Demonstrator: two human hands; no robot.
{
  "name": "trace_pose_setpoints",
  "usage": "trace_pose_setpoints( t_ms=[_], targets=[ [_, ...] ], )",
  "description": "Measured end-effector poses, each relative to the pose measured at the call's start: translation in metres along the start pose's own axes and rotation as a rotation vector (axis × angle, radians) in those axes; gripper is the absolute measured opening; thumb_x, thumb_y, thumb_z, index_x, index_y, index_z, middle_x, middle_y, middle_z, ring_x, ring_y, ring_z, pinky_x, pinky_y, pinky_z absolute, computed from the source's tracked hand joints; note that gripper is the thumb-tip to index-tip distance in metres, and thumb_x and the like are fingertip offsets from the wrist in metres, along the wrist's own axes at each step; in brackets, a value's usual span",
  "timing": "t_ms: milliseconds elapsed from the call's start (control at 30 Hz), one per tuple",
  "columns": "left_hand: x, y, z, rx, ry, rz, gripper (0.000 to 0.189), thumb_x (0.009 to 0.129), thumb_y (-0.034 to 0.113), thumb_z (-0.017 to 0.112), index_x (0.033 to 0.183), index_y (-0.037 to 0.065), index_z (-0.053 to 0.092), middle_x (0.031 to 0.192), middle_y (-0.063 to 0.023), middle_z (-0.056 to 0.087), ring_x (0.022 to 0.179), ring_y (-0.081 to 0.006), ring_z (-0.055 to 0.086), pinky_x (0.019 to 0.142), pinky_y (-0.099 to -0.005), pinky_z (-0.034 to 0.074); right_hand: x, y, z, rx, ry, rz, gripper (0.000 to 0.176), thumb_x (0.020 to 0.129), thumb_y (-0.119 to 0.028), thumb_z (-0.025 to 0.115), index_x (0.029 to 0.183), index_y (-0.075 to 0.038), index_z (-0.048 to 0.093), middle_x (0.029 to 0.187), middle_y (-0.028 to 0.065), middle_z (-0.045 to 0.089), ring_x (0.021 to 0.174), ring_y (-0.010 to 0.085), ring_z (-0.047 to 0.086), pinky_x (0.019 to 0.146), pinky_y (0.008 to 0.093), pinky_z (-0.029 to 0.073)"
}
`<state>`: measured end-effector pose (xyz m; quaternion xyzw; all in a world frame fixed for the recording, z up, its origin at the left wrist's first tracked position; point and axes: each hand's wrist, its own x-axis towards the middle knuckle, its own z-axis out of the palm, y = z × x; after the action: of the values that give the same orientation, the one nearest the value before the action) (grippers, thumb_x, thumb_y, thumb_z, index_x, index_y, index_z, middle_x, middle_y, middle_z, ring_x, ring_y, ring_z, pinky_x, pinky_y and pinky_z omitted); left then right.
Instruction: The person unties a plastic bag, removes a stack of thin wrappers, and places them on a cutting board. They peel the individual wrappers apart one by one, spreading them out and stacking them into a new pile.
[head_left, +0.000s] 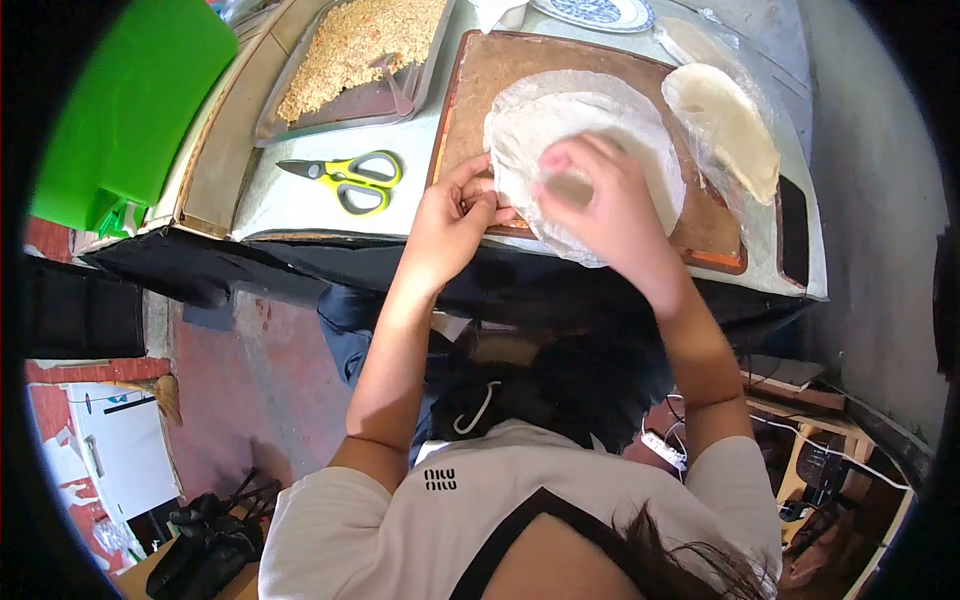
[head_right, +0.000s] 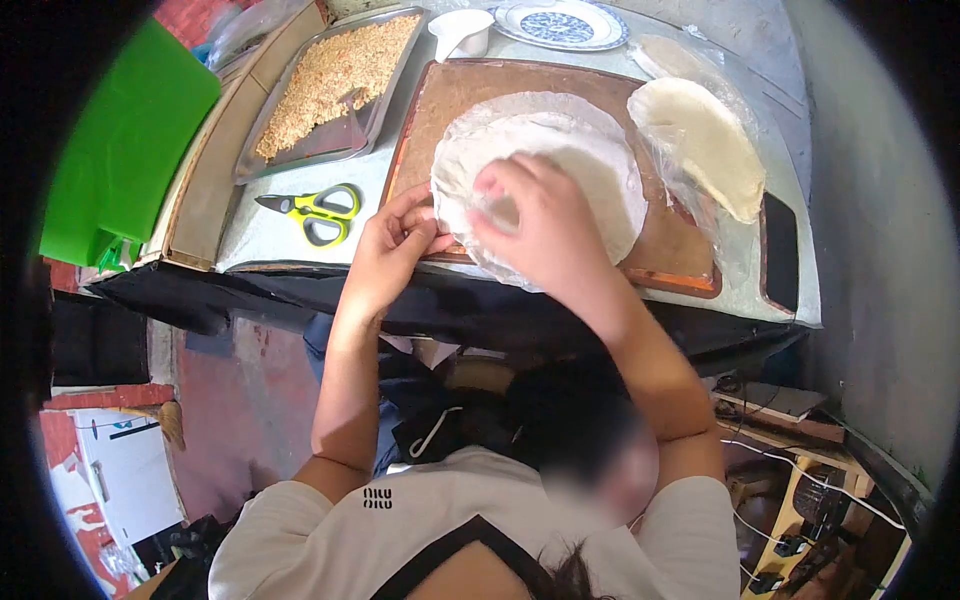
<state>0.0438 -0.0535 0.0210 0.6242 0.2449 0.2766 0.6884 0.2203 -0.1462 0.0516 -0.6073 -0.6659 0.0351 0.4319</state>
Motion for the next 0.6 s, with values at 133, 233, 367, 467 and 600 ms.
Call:
trace_pose_setpoints(
  t_ms=[133,233,367,467,600],
  targets=[
    [-0.002,0.001,0.003,-0.021,0.052,0.0,0.041,0.095,-0.004,0.045,0.136,-0.01,0.041,0.104,-0.0139,0.065,0.091,-0.0148,0.066,0.085,-0.0253,0.054,-0.027,-0.019,-0.001,-0.007,-0.114,0.081,0.028,0.066,-0.01,0.078,0.086,-0.008,0.059,0.09,0.009,0.057,0.092,0.0308,0.056,0.08,0.0423,0.044],
    [-0.001,0.003,0.007,-0.115,0.102,-0.031,0.043,0.094,-0.003,0.047,0.135,-0.012,0.04,0.101,-0.0142,0.066,0.089,-0.015,0.067,0.082,-0.0251,0.054,-0.045,-0.02,0.003,-0.08,-0.049,0.063,0.032,0.064,-0.012,0.08,0.089,-0.009,0.061,0.088,0.0074,0.057,0.092,0.03,0.055,0.079,0.0415,0.044],
    [-0.002,0.004,0.01,0.071,0.095,0.022,0.048,0.092,-0.003,0.055,0.136,-0.013,0.039,0.098,-0.0133,0.066,0.085,-0.0149,0.067,0.079,-0.0256,0.056,-0.056,-0.021,0.011,-0.06,0.042,0.05,0.033,0.064,-0.011,0.08,0.092,-0.009,0.063,0.091,0.0073,0.059,0.092,0.0295,0.056,0.081,0.0407,0.044],
    [0.001,0.001,0.006,0.125,0.06,0.016,0.053,0.09,-0.005,0.057,0.139,-0.01,0.037,0.102,-0.0124,0.065,0.088,-0.014,0.066,0.082,-0.0255,0.055,-0.054,-0.019,0.012,-0.052,0.096,0.055,0.033,0.064,-0.011,0.08,0.093,-0.008,0.064,0.092,0.0073,0.061,0.091,0.0295,0.057,0.083,0.0401,0.044],
    [-0.001,0.003,0.006,0.046,0.044,-0.011,0.054,0.091,-0.007,0.056,0.141,-0.008,0.035,0.102,-0.0107,0.064,0.09,-0.0132,0.065,0.084,-0.025,0.055,-0.055,-0.017,0.011,-0.044,0.105,0.069,0.03,0.065,-0.011,0.08,0.091,-0.007,0.065,0.09,0.0078,0.062,0.089,0.0291,0.059,0.083,0.0396,0.045]
  ],
)
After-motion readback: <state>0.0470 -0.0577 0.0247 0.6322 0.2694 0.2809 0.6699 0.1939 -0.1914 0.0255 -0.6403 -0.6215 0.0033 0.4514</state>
